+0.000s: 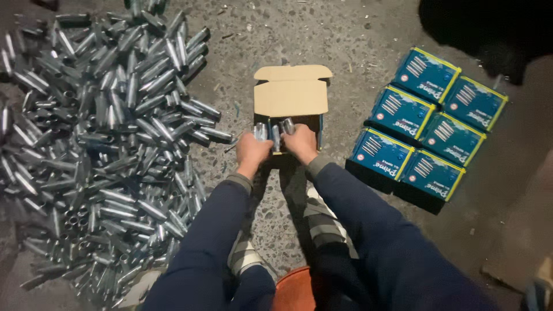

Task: The person picks up metal canisters from a pile on the ground and places them into cardboard boxes, closing and stacking the boxes when filled.

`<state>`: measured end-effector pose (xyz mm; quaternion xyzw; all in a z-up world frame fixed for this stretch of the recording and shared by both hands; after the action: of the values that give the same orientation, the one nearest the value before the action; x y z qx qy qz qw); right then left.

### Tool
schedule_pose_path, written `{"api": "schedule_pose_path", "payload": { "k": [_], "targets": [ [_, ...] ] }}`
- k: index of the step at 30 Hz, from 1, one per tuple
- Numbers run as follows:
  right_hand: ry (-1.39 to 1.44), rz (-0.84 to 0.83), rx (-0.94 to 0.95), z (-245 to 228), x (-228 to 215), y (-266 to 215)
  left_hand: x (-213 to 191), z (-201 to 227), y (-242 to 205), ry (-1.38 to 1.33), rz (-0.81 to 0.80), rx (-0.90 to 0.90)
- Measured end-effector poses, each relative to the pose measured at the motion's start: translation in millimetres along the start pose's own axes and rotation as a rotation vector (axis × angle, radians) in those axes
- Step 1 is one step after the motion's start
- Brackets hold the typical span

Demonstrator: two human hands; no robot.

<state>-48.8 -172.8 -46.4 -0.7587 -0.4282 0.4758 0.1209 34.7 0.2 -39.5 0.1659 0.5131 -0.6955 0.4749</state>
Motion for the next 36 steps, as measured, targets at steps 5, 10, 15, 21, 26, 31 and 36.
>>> {"api": "schedule_pose_path", "payload": {
  "k": [5, 10, 15, 21, 26, 31, 36],
  "targets": [
    [0.005, 0.041, -0.036, 1, 1, 5, 1, 3, -5, 0.073, -0.009, 0.005],
    [0.007, 0.026, -0.119, -6, -14, -7, 2, 1, -5, 0.043, -0.006, 0.014],
    [-0.052, 0.045, -0.244, -3, -26, -6, 2, 4, -10, 0.057, -0.018, 0.036],
    [-0.193, 0.045, -0.325, -6, -24, 1, -47, 60, -54, -0.148, 0.133, 0.129],
    [0.690, -0.155, -0.042, -19, -15, -32, 3, 53, -34, -0.374, -0.116, 0.224],
    [0.488, -0.103, -0.064, 13, -23, -3, 26, 29, -9, -0.307, -0.112, 0.196],
    [-0.032, 0.047, -0.208, 7, -46, -3, 35, 15, 6, -0.267, -0.065, 0.142]
  ]
}}
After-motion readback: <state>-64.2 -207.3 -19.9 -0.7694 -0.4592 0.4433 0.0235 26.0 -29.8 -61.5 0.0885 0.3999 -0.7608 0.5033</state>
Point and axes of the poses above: each hand's wrist, its own y-axis towards the middle knuckle, its own x-axis out of the palm, z = x × y, the point moved 5 cm from there along y, towards the middle knuckle, and after that the axes turned 6 degrees about z, right-handed, at the moved point
